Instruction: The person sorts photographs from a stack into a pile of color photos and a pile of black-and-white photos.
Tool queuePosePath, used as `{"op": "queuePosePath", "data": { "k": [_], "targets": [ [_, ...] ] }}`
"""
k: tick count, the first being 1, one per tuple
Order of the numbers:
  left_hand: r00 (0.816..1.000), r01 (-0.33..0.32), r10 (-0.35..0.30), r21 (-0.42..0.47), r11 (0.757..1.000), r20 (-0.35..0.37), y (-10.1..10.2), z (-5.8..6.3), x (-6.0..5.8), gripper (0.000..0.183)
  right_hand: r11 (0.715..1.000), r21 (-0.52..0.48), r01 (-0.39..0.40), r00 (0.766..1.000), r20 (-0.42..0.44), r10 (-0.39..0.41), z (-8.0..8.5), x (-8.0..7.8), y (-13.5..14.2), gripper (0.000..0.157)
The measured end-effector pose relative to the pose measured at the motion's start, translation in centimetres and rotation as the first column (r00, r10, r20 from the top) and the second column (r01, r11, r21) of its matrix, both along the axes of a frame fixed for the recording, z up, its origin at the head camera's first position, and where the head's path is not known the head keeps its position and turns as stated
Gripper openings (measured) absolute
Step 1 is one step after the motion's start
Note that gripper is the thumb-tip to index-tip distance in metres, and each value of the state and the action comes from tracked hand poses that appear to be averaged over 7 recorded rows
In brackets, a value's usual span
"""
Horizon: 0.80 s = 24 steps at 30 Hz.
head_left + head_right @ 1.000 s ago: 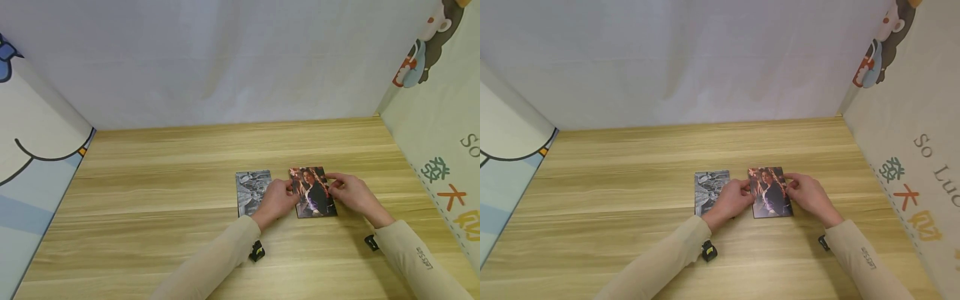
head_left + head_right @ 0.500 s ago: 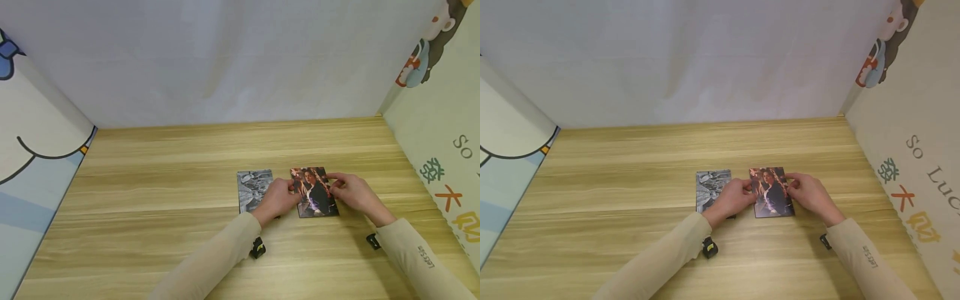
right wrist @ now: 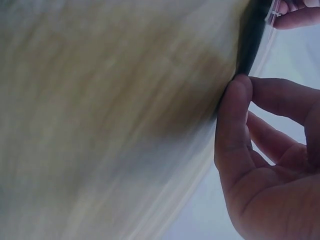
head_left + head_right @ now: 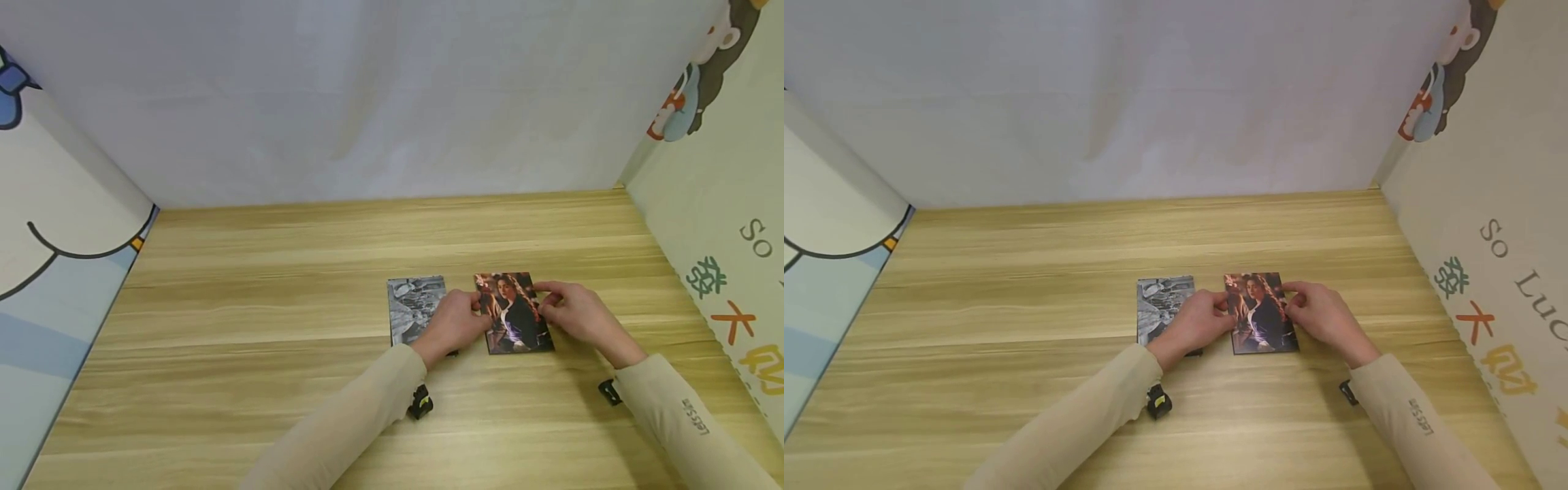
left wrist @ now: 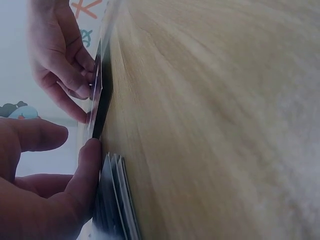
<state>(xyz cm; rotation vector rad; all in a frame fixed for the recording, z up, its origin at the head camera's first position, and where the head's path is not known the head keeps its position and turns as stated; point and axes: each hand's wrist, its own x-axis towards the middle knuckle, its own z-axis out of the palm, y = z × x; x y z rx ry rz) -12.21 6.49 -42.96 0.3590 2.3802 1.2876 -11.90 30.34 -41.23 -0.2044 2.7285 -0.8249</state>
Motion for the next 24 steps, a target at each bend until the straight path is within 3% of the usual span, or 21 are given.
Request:
{"op": "queuePosePath", "data": {
  "k": [5,24],
  "targets": [
    [1.0,-0.002,0.002,-0.001,1.0,0.006,-0.07,0.06,0.02,0.014,1.0,0.005,0.0,1.0,0.002,0.0,0.07,-0.01,-0.13,0.047],
    [0.999,-0.008,0.007,0.028,1.0,0.044,-0.31,-0.57,-0.18,0.033,1.0,0.018,0.012,1.0,0.017,-0.012,-0.13,-0.06,-0.51,0.049]
  ]
}}
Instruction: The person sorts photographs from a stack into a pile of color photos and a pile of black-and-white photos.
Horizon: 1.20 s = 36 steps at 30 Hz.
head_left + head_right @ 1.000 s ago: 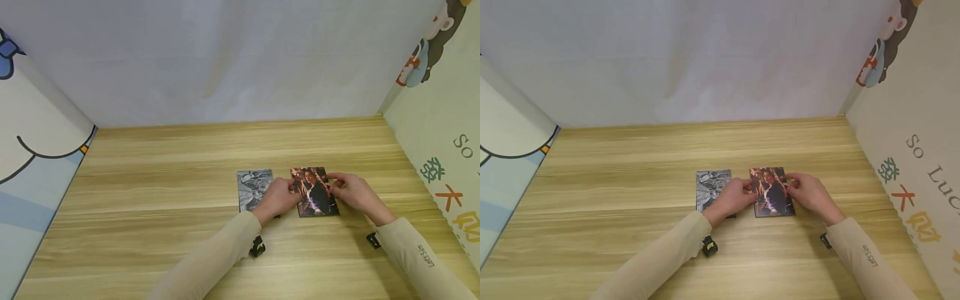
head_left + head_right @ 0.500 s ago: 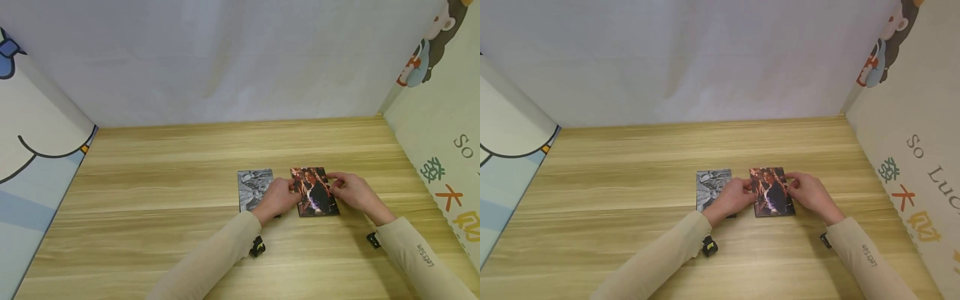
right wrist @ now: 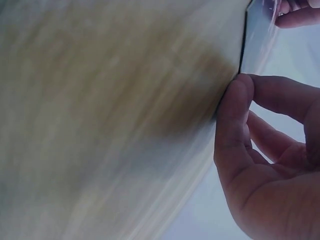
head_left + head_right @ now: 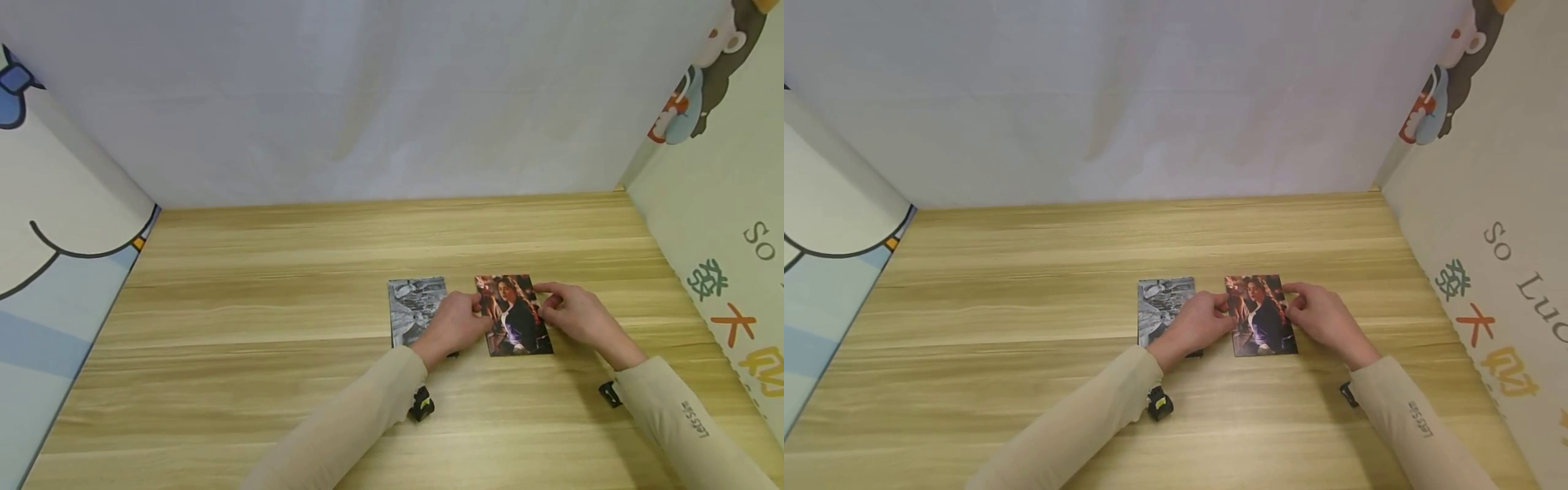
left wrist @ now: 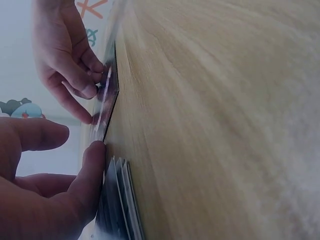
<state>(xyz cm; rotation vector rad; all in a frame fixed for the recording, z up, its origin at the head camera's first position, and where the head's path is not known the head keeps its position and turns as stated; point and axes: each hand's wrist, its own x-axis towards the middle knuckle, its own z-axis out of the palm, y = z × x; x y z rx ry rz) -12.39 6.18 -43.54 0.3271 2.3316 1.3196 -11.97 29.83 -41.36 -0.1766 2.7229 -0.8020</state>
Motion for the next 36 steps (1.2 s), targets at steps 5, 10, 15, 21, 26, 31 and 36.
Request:
{"op": "queuePosePath", "data": {
  "k": [5,10,15,21,26,31,36],
  "targets": [
    [1.0,0.001,-0.001,-0.004,1.0,-0.004,0.0,0.0,0.0,0.035,1.0,0.001,-0.004,1.0,-0.004,0.004,-0.1,0.0,0.1,0.049],
    [1.0,0.003,-0.003,0.002,1.0,-0.022,0.0,0.0,0.1,0.025,1.0,0.0,-0.002,1.0,-0.006,0.002,-0.1,0.1,0.1,0.048],
    [1.0,-0.017,0.017,0.046,0.999,-0.013,-0.1,0.0,0.3,0.038,1.0,-0.007,0.003,1.0,0.004,-0.003,0.0,0.2,0.1,0.049],
    [0.998,-0.061,0.059,0.135,0.989,0.016,-0.2,0.1,0.8,0.049,0.999,-0.018,0.027,1.0,-0.012,-0.027,0.4,0.5,-0.1,0.049],
    [0.994,-0.109,0.107,0.201,0.973,0.022,-0.6,0.5,1.2,0.041,0.998,-0.058,0.037,0.998,-0.042,-0.039,1.0,0.8,-0.5,0.048],
    [0.988,-0.125,0.142,0.227,0.966,-0.058,-1.7,1.0,1.8,0.035,0.994,-0.098,0.051,0.996,-0.064,-0.058,1.5,1.1,-1.1,0.048],
    [0.971,-0.131,0.166,0.201,0.971,-0.171,-2.9,1.3,2.1,0.034,0.989,-0.13,0.077,0.995,-0.052,-0.084,2.0,1.4,-1.8,0.049]
  ]
}}
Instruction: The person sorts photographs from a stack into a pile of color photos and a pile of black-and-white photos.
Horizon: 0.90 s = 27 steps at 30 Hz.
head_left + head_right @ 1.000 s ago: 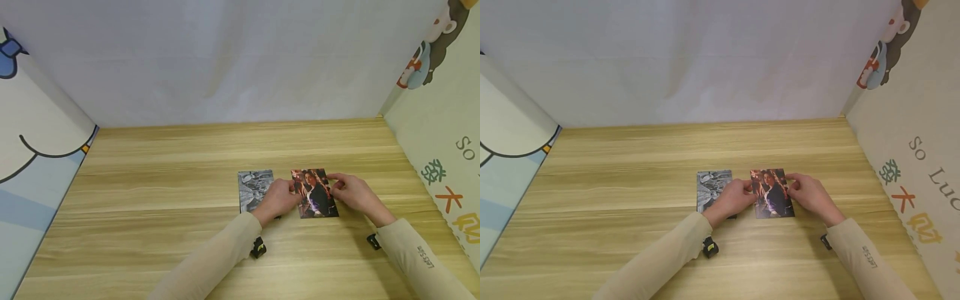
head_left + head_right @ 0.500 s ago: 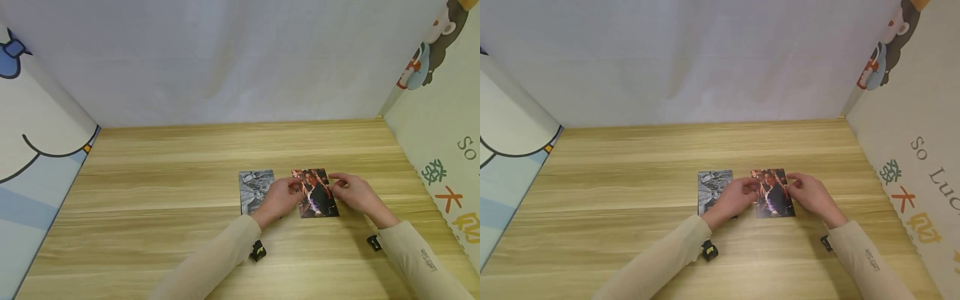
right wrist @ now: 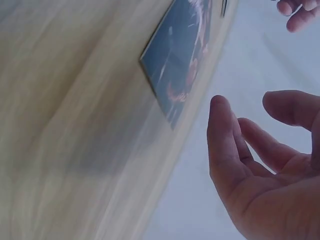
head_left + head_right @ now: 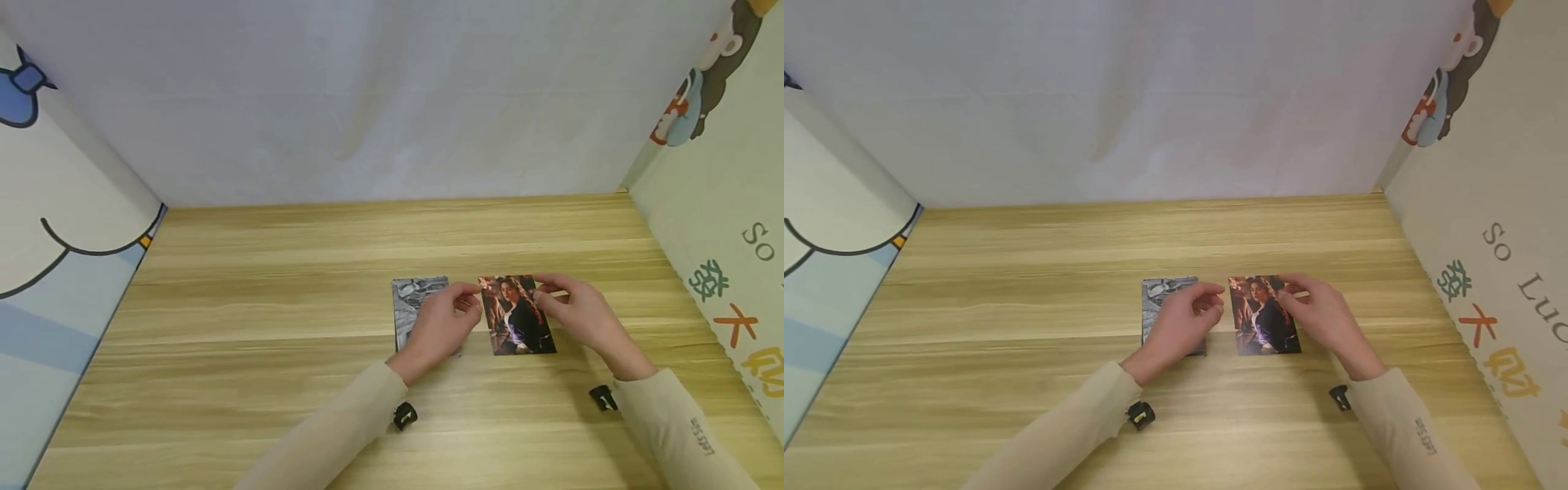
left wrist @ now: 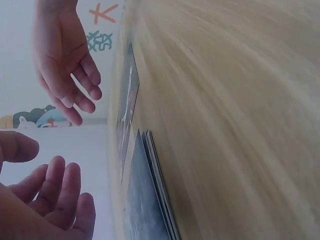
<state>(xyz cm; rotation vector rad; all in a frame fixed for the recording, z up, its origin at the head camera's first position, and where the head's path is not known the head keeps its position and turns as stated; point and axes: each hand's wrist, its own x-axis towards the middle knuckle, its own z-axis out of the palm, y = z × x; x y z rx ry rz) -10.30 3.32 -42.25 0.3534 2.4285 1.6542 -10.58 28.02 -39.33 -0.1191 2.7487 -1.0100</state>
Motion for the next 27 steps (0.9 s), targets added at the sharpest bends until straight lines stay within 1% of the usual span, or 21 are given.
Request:
{"op": "queuePosePath", "data": {
  "k": [2,6,8,11,16,19,21,24,27],
  "targets": [
    [1.0,-0.018,0.019,0.004,1.0,-0.024,-0.5,0.1,0.1,0.033,1.0,-0.019,0.005,1.0,0.004,-0.005,0.2,0.2,-0.3,0.05],
    [0.996,-0.052,0.054,0.038,0.998,-0.068,-1.6,0.2,0.2,0.031,0.998,-0.066,0.008,1.0,0.002,-0.007,0.4,0.4,-0.9,0.049],
    [0.994,-0.059,0.063,0.05,0.997,-0.086,-2.3,0.2,0.3,0.031,0.996,-0.084,0.01,1.0,0.002,-0.01,0.5,0.5,-1.2,0.049],
    [0.992,-0.062,0.065,0.038,0.997,-0.107,-3.5,-0.1,0.2,0.032,0.995,-0.097,0.013,1.0,0.003,-0.013,0.4,0.6,-1.6,0.05],
    [0.988,-0.073,0.073,-0.001,0.997,-0.136,-6.2,-1.0,0.0,0.034,0.996,-0.088,0.01,1.0,-0.006,-0.01,-0.1,0.5,-2.7,0.047],
    [0.981,-0.105,0.102,-0.009,0.994,-0.167,-7.8,-1.6,-0.3,0.034,0.996,-0.09,0.003,1.0,-0.014,-0.004,-0.4,0.4,-3.5,0.045],
    [0.978,-0.121,0.116,-0.02,0.992,-0.174,-8.7,-2.0,-0.5,0.035,0.997,-0.082,-0.004,1.0,-0.017,0.002,-0.6,0.3,-4.1,0.045],
    [0.974,-0.138,0.128,-0.04,0.99,-0.187,-9.8,-2.5,-0.8,0.036,0.998,-0.068,-0.017,1.0,-0.014,0.016,-0.9,0.1,-4.8,0.046],
    [0.976,-0.14,0.125,-0.073,0.987,-0.18,-10.6,-2.9,-1.1,0.037,0.998,-0.056,-0.031,0.999,-0.015,0.03,-1.4,-0.1,-5.5,0.046]
  ]
}}
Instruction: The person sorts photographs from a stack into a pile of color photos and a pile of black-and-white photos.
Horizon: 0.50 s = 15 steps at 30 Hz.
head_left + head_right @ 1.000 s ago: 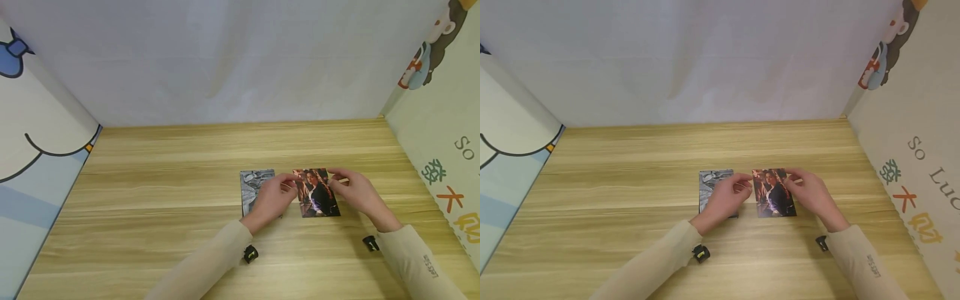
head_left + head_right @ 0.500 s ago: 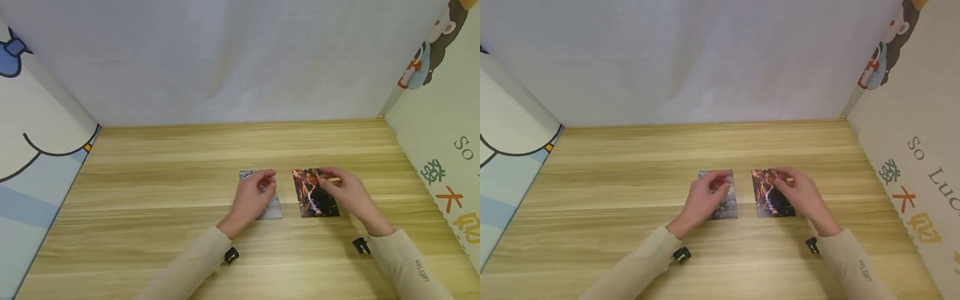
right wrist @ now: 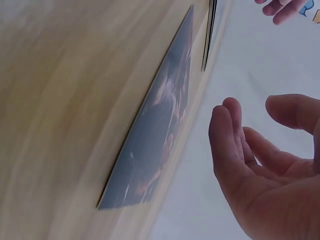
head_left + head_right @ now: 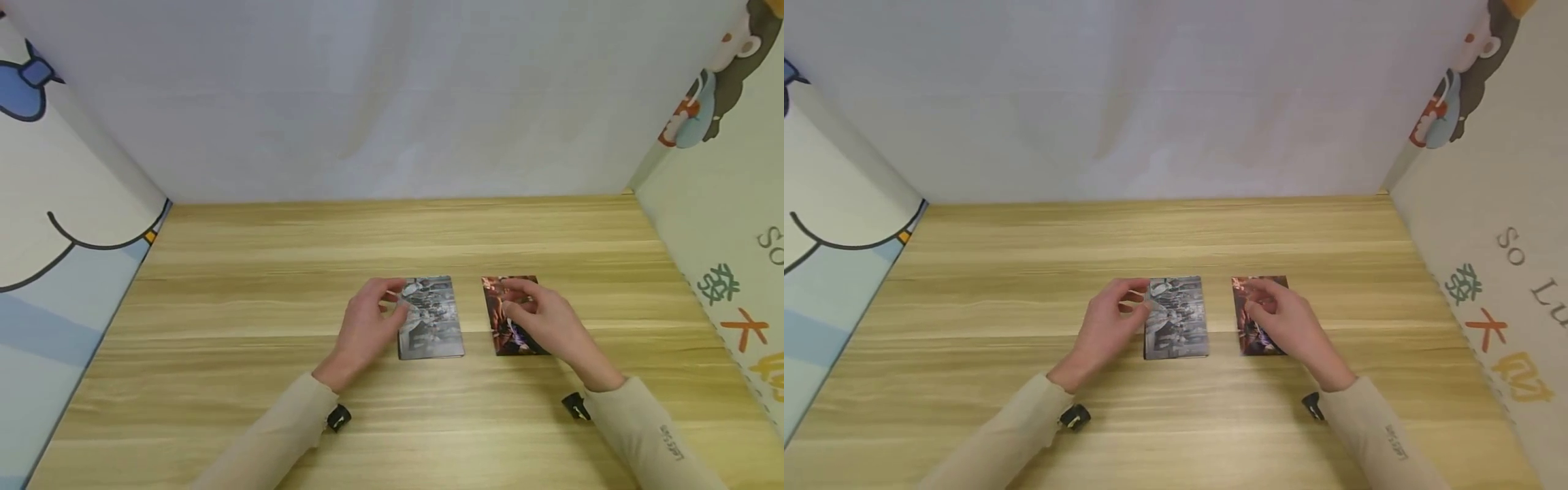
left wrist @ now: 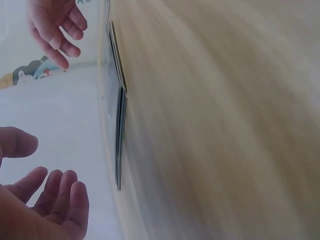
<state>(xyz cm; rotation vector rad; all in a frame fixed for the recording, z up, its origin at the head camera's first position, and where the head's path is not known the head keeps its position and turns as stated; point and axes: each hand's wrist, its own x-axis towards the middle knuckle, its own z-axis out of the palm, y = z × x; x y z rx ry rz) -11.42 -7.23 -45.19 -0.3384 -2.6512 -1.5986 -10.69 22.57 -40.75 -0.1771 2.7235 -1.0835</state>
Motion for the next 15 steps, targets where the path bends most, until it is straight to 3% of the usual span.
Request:
{"op": "queuePosePath", "data": {
  "k": [15],
  "targets": [
    [0.988,0.03,-0.003,-0.173,0.985,0.154,-1.3,-0.3,-0.7,0.054,0.998,0.001,-0.057,0.998,0.012,0.057,-1.0,-0.8,-2.7,0.048]
  ]
}}
